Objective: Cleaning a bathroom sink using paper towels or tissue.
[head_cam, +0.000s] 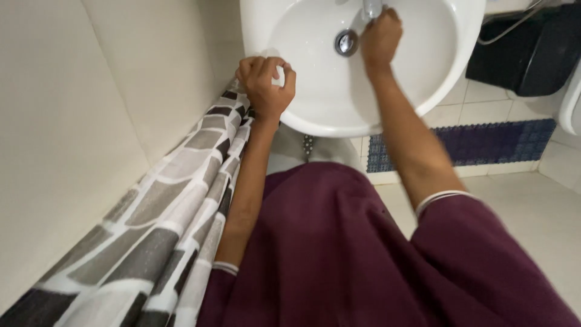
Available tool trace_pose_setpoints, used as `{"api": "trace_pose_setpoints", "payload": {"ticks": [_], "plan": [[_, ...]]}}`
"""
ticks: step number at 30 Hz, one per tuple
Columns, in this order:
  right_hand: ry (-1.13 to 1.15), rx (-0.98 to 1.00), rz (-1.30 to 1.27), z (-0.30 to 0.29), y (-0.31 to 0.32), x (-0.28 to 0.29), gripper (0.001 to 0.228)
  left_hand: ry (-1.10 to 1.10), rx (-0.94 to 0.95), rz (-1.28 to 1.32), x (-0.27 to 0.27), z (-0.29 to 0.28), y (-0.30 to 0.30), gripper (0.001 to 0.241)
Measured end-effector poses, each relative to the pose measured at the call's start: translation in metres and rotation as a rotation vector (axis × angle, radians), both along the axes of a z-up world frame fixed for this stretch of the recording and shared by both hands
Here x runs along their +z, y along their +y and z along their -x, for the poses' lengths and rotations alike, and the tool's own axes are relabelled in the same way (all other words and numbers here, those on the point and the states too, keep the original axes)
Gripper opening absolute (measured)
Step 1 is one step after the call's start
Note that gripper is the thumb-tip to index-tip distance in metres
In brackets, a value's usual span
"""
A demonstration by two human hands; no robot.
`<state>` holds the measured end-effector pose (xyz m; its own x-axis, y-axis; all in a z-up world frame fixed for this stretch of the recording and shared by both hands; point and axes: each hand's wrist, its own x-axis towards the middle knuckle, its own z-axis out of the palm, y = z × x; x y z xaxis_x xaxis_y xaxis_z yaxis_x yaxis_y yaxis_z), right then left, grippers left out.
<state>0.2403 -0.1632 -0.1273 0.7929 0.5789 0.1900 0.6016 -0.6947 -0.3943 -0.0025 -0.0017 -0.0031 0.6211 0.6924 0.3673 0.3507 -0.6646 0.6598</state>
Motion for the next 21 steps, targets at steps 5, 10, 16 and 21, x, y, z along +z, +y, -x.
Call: {"api": "trace_pose_setpoints", "payload": {"ticks": [5, 10, 16, 21], "plan": [[0.153, -0.160, -0.145, 0.031, 0.018, -0.042, 0.014, 0.005, 0.015, -0.008, -0.004, 0.001, -0.005, 0.015], [0.191, 0.059, -0.164, 0.102, 0.081, 0.006, 0.024, 0.013, 0.043, -0.006, -0.002, -0.003, -0.002, 0.017], [0.438, 0.414, 0.037, 0.110, 0.026, 0.041, 0.025, 0.011, 0.037, -0.014, -0.004, -0.005, -0.004, 0.016], [0.467, 0.617, 0.408, 0.063, -0.079, 0.020, 0.015, 0.022, 0.045, -0.021, -0.004, -0.005, -0.004, 0.017]]}}
